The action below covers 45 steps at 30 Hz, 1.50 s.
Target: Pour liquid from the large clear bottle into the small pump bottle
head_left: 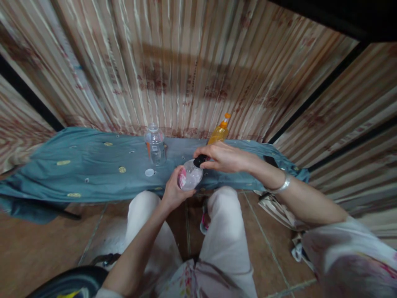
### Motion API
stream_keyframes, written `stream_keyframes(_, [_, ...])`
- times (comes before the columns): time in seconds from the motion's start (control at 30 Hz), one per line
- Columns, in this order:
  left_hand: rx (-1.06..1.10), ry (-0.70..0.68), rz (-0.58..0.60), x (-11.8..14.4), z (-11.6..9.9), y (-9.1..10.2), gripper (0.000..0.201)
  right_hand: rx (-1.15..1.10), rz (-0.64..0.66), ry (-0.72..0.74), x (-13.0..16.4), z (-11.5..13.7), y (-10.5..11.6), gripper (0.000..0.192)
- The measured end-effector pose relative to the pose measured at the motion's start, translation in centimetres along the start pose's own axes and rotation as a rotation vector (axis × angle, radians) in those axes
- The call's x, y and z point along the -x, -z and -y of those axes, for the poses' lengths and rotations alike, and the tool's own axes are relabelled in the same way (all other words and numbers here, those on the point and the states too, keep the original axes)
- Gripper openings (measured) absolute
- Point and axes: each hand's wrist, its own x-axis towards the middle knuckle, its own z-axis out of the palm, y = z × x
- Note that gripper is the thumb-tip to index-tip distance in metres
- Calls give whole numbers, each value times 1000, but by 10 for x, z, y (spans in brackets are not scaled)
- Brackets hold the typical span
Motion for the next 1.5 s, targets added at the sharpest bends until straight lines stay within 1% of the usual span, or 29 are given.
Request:
stream_keyframes(0.17, [5,-33,-13,11,-3,0,86,93,49,28,2,6,0,23])
stream_keyframes(0.27, [-4,-43,-35,15,-2,-1,85,145,66,44,1,9,-2,24])
stream_keyframes(0.4, [-17,-52,-73,17,2,-5,84,218,84,26,-3,11,-8,33])
stream_keyframes(0.53, [-4,-51,-97,13,9,-11,83,297,124,-50,-10,12,-13,48])
stream_keyframes(0.63, [10,-21,-91,2,9,-14,82,283,116,-109,-14,7,-13,50])
stream_keyframes(0.73, [26,8,-96,-18,7,-18,81,169,56,-95,-19,-4,-7,50])
stream_keyframes(0.8, [27,18,-104,-34,8,-23,80,129,66,-81,-25,-13,-2,48])
stream_keyframes(0.9, [11,33,-109,-59,16,-32,81,210,135,-108,-38,-25,1,32])
stream_keyframes(1.03, [16,50,-129,-81,32,-46,81,358,196,-168,-57,-39,-5,27])
stream_keyframes(1.13, [24,55,-146,-87,42,-51,81,411,230,-198,-67,-47,-10,36])
stream_keyframes(1.2, [31,49,-158,-88,47,-52,80,387,229,-193,-71,-50,-12,44])
stream_keyframes(1.27, [36,37,-168,-89,50,-52,80,331,224,-155,-74,-53,-13,51])
stream_keyframes(1.3, [39,32,-171,-89,52,-52,79,315,230,-131,-76,-55,-14,51])
stream_keyframes(1.33, [40,30,-174,-90,53,-52,79,316,242,-115,-78,-57,-16,47])
stream_keyframes(1.4, [43,28,-177,-90,56,-54,78,359,271,-115,-82,-60,-19,32])
stream_keyframes(1.43, [43,28,-178,-90,58,-55,77,387,283,-128,-84,-61,-21,29])
stream_keyframes(1.5, [43,27,-180,-90,61,-57,77,426,294,-165,-86,-63,-23,36])
